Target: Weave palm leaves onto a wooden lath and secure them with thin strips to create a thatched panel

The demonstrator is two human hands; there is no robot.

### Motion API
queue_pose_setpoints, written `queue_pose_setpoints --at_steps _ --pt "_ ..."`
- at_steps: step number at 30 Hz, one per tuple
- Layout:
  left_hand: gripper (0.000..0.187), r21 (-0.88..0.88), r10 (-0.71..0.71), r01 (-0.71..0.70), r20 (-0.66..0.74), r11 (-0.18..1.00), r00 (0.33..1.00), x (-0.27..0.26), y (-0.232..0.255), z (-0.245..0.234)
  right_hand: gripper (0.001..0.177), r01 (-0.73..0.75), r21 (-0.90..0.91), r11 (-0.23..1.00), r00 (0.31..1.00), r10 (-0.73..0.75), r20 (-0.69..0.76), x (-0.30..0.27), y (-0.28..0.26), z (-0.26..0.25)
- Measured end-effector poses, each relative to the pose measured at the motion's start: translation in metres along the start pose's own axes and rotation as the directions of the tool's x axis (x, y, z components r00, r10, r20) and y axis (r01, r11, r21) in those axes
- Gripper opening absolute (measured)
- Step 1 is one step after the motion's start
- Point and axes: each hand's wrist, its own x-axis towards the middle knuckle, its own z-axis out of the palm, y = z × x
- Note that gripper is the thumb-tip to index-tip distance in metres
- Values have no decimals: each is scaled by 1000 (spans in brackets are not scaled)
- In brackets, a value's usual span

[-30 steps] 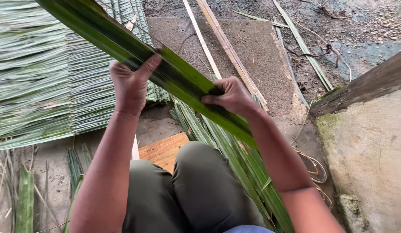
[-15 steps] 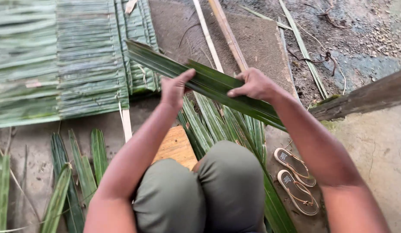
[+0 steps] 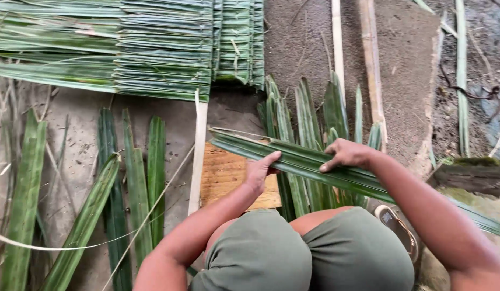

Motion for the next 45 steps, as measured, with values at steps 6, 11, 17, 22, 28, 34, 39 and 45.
queue_pose_setpoints --at_steps 6,11,17,22,28,34,39,45 --pt "55 -24 124 -139 -325 990 938 -53 133 -77 51 297 -226 928 945 -251 210 143 -106 42" --pt "51 -27 282 -338 -491 941 824 9 191 -161 36 436 -48 899 881 -416 225 233 -205 83" --pt "48 -11 370 -416 -435 909 821 162 149 -284 30 413 97 906 868 -423 259 245 -248 67" --pt "43 5 416 -456 -419 890 807 170 168 -251 26 422 162 892 859 -451 242 275 -237 64" --pt "45 -10 447 -491 -402 871 799 124 209 -186 27 403 250 880 856 -459 236 266 -234 67" --pt "43 -14 447 -496 -412 868 794 172 169 -238 27 424 227 876 858 -470 209 295 -220 70" --pt "42 -38 429 -494 -440 869 789 176 163 -243 24 477 220 851 841 -515 169 276 -245 72" --pt "45 -63 387 -463 -457 884 801 128 197 -190 20 439 304 846 847 -502 174 310 -236 89"
